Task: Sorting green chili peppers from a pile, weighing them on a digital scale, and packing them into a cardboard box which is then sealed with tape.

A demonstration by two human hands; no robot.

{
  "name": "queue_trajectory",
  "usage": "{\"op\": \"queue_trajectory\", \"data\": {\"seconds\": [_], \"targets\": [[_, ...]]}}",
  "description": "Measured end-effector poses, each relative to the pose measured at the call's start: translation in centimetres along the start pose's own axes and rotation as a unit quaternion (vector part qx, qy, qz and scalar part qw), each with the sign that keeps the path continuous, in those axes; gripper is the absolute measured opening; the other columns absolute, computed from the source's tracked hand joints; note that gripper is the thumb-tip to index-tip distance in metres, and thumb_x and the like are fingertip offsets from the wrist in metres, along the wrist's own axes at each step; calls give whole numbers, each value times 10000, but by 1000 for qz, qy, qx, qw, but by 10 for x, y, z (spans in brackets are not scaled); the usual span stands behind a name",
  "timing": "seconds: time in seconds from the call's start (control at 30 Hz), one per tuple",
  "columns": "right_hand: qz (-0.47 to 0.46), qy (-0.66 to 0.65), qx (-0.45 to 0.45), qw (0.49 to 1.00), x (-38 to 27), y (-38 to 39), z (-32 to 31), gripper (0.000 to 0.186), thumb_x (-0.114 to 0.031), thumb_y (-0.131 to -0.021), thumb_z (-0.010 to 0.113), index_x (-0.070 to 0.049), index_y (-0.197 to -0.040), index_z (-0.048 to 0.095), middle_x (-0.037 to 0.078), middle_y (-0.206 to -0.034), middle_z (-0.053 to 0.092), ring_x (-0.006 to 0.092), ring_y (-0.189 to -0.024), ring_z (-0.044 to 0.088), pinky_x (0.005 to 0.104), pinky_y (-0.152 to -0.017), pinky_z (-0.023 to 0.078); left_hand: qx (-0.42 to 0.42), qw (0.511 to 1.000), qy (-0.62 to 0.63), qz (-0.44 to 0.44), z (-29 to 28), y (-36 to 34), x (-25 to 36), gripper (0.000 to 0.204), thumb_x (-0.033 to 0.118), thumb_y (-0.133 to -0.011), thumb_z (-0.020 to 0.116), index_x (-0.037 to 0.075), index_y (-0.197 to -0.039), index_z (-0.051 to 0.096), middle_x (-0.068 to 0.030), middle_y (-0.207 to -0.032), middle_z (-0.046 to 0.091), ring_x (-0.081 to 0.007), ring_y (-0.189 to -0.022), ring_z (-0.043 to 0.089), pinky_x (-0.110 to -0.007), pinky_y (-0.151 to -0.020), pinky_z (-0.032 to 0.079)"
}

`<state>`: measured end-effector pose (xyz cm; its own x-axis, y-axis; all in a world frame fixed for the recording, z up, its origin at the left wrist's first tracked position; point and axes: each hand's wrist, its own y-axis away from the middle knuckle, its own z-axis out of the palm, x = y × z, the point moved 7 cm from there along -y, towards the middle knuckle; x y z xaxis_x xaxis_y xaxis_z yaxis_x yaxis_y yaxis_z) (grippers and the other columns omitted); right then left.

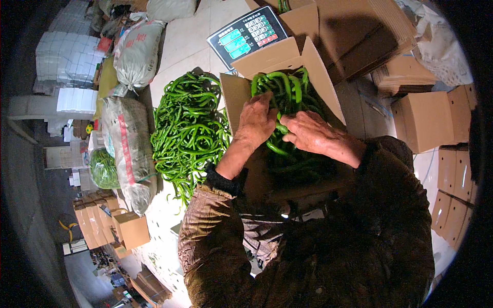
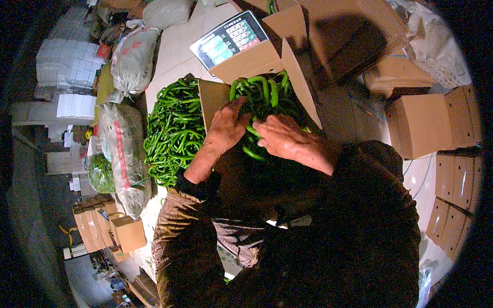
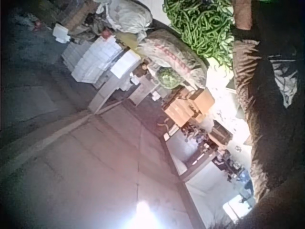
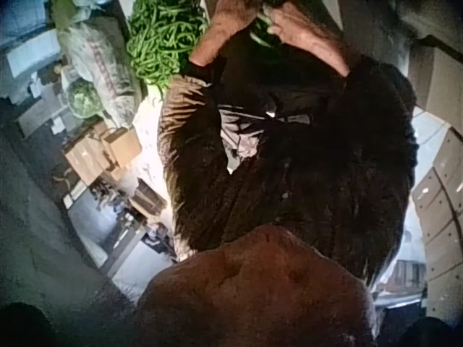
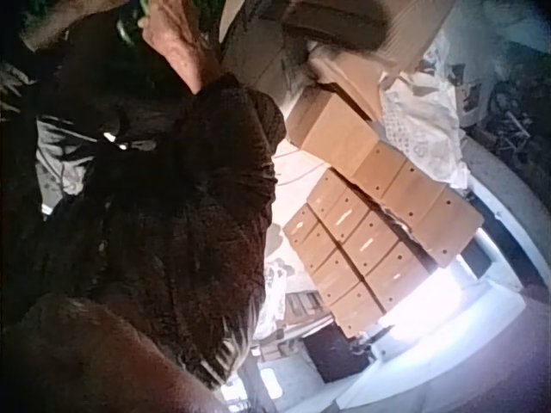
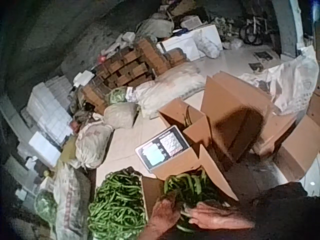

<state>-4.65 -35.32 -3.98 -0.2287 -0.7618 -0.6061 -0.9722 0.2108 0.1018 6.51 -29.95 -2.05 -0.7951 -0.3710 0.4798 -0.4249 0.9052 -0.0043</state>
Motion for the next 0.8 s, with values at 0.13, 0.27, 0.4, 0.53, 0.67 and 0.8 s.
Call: {"op": "queue_trajectory", "data": {"seconds": [0.13,0.27,0.4,0.53,0.67,0.8], "targets": [[-57,-28,-77,995,6,4,12,465,-99,-784,695,-64,-1212,515,208,-1027,599,385,-954,608,502,-817,469,-84,996,-40,-5,22,1,-12,419,131,-821,619,13,-1218,556,-231,-1163,605,-407,-1070,577,-463,-929,472],[-12,159,-38,986,18,4,15,497,12,-807,544,-55,-1296,487,171,-1197,515,356,-1088,548,477,-864,458,72,996,-50,31,3,1,-24,410,145,-789,638,15,-1174,583,-219,-1104,626,-382,-1082,562,-455,-949,447],[10,142,-87,986,21,0,8,448,6,-790,583,-23,-1235,539,172,-1176,535,353,-1126,532,460,-917,446,-51,983,-178,-15,36,9,-17,511,156,-792,634,18,-1270,516,-185,-1309,513,-383,-1214,470,-489,-1000,395],[-69,41,-79,994,16,3,3,392,-94,-809,660,-16,-1186,581,178,-1183,572,373,-1177,496,430,-993,415,4,988,-120,-95,39,5,-13,552,184,-810,614,94,-1332,458,-159,-1373,459,-387,-1285,391,-597,-994,368],[-44,-81,38,995,32,30,-66,330,-185,-838,668,-3,-1110,623,158,-965,677,305,-907,650,377,-827,508,112,990,-70,-38,37,3,0,576,288,-864,597,99,-1379,420,-197,-1428,398,-421,-1360,276,-665,-1001,298],[-58,-156,175,970,39,54,-89,347,-200,-832,670,9,-1104,617,155,-855,686,284,-757,675,360,-714,529,66,978,-187,-69,69,10,3,756,610,-878,514,81,-1407,407,-219,-1461,347,-506,-1367,192,-677,-1012,247]]}}
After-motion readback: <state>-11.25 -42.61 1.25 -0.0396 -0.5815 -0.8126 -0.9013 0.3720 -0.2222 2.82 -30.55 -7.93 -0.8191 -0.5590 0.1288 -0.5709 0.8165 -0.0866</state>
